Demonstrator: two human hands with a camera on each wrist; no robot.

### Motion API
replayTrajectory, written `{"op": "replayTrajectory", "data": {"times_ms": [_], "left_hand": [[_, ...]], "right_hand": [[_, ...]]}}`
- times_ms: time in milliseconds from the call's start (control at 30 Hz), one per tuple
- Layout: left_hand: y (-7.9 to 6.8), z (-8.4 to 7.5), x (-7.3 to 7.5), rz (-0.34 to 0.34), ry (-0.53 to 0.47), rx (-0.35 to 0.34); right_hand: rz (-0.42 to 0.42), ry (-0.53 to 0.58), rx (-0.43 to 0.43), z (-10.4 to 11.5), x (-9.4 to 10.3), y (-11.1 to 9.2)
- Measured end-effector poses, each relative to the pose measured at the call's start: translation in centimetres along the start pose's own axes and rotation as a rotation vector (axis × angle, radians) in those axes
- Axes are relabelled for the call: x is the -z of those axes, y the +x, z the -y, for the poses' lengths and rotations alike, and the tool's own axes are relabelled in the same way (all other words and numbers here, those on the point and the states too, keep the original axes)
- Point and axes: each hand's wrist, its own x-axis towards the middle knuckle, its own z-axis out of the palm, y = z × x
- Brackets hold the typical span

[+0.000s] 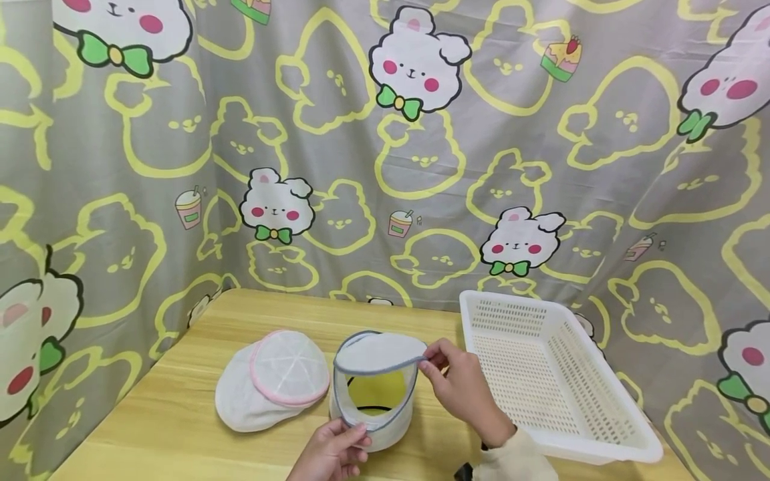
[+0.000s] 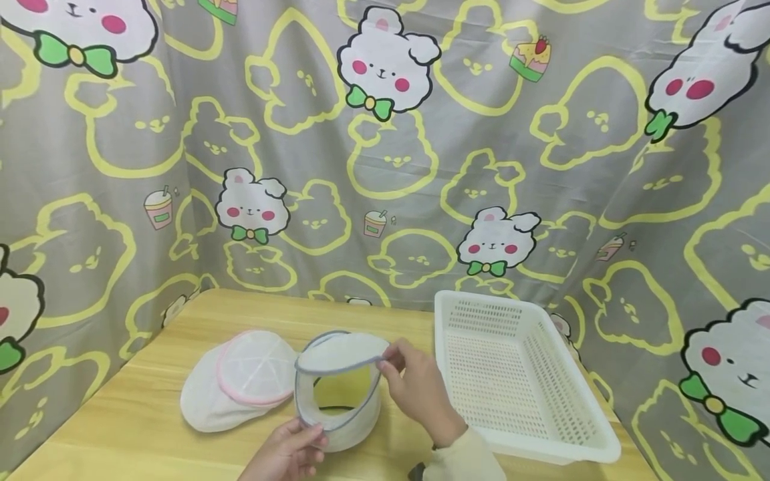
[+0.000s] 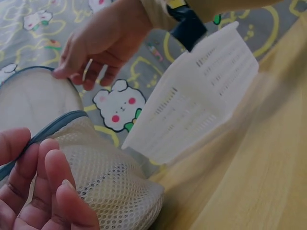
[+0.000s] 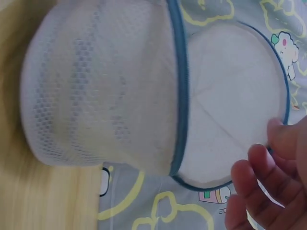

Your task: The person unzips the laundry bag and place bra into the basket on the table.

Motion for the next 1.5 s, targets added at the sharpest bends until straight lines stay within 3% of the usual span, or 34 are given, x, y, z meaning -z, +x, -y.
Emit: {"op": "replayTrajectory", "data": {"times_ms": [167,300,667,1000,1233,1500], "left_hand": [[0.0,0.1,0.0,0.033,0.023,0.000],[-0.1,0.1,0.0,0.031,0.061,0.005],[-0.2,0.1,0.1,0.027,0.073,0.018],[-0.1,0.4,0.1,0.052,0.071,0.005],[-0.1,0.6,-0.1,0.063,0.069,0.006],[-0.1,0.7,-0.1,0.063,0.072,0.011]], "right_hand": [[-0.078,0.015,-0.041,0.0,0.1,1.3],[-0.094,0.060,-0.149,-0.2,0.5,2.6],[-0.047,0.159,-0.446,-2.2,1.0,5.5],[-0.013,0.255,-0.610,-4.4,1.0,6.3],[0.024,0.238,-0.610,-5.0,0.6,5.8],[0.072,0.168,-0.501,-3.7,-0.3,5.5]]}}
